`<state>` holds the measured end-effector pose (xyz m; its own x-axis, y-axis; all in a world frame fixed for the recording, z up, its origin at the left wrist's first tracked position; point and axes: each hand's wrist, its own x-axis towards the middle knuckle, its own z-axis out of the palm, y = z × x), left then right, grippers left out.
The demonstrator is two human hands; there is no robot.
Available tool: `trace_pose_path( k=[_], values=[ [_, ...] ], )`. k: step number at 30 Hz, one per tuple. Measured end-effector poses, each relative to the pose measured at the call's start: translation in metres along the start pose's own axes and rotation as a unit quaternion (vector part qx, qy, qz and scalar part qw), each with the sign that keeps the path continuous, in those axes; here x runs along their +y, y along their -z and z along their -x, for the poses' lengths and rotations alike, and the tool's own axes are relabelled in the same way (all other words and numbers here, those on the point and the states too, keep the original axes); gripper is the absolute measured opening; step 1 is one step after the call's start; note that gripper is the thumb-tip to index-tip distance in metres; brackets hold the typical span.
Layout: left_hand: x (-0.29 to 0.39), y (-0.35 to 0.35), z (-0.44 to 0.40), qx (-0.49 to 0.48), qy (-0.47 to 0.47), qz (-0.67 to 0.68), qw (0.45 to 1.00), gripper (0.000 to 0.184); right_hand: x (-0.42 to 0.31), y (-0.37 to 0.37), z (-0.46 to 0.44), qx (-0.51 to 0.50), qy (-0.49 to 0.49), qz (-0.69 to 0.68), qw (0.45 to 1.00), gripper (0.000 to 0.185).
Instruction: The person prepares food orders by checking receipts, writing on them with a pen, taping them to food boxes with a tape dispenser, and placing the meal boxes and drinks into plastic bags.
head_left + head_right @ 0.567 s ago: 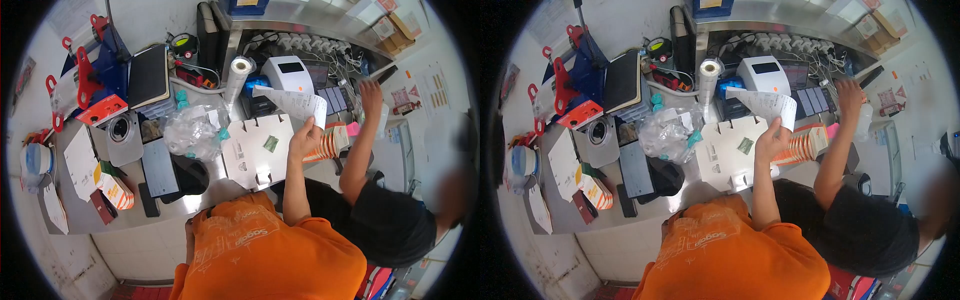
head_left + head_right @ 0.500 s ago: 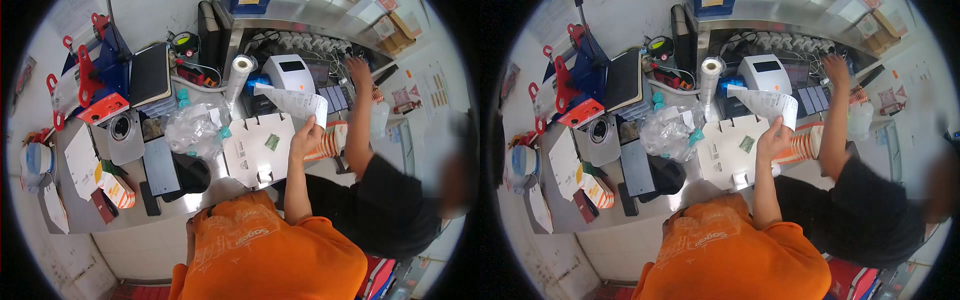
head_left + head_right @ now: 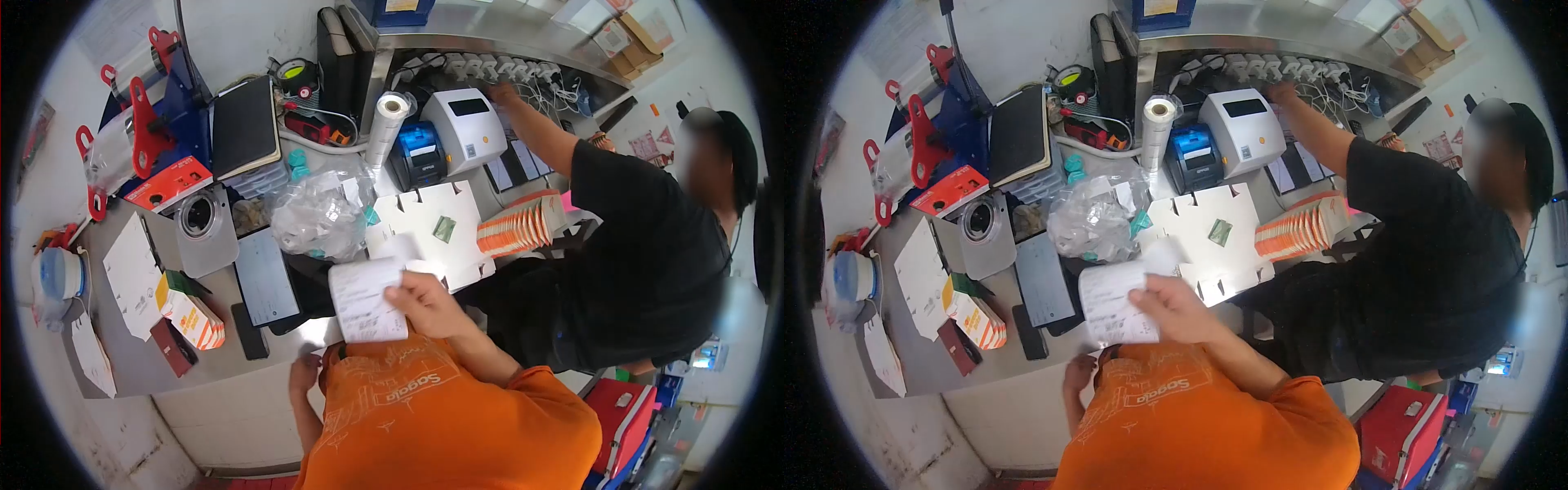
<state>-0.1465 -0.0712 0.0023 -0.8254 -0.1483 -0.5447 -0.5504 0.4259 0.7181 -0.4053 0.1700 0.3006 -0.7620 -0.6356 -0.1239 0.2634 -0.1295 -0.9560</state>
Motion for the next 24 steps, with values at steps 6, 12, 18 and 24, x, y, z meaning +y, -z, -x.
trace_pose_path(
  k=[6,12,18,24],
  values=[
    [0.259,0.096,0.043,0.063,-0.182,0.442,0.876,0.031,-0.001,-0.040,-0.038,-0.153,-0.096,0.167,0.969,0.026],
    [0.299,0.115,-0.003,0.180,-0.148,0.599,0.766,0.045,0.038,-0.053,-0.032,-0.141,-0.033,0.225,0.964,0.029],
    [0.295,0.156,-0.002,0.236,-0.216,0.651,0.688,0.046,0.026,-0.057,-0.028,-0.128,-0.133,0.201,0.962,0.026],
    [0.294,0.171,-0.002,0.275,-0.246,0.658,0.656,0.049,0.036,-0.049,-0.035,-0.069,-0.080,0.242,0.964,0.029]
  ],
)
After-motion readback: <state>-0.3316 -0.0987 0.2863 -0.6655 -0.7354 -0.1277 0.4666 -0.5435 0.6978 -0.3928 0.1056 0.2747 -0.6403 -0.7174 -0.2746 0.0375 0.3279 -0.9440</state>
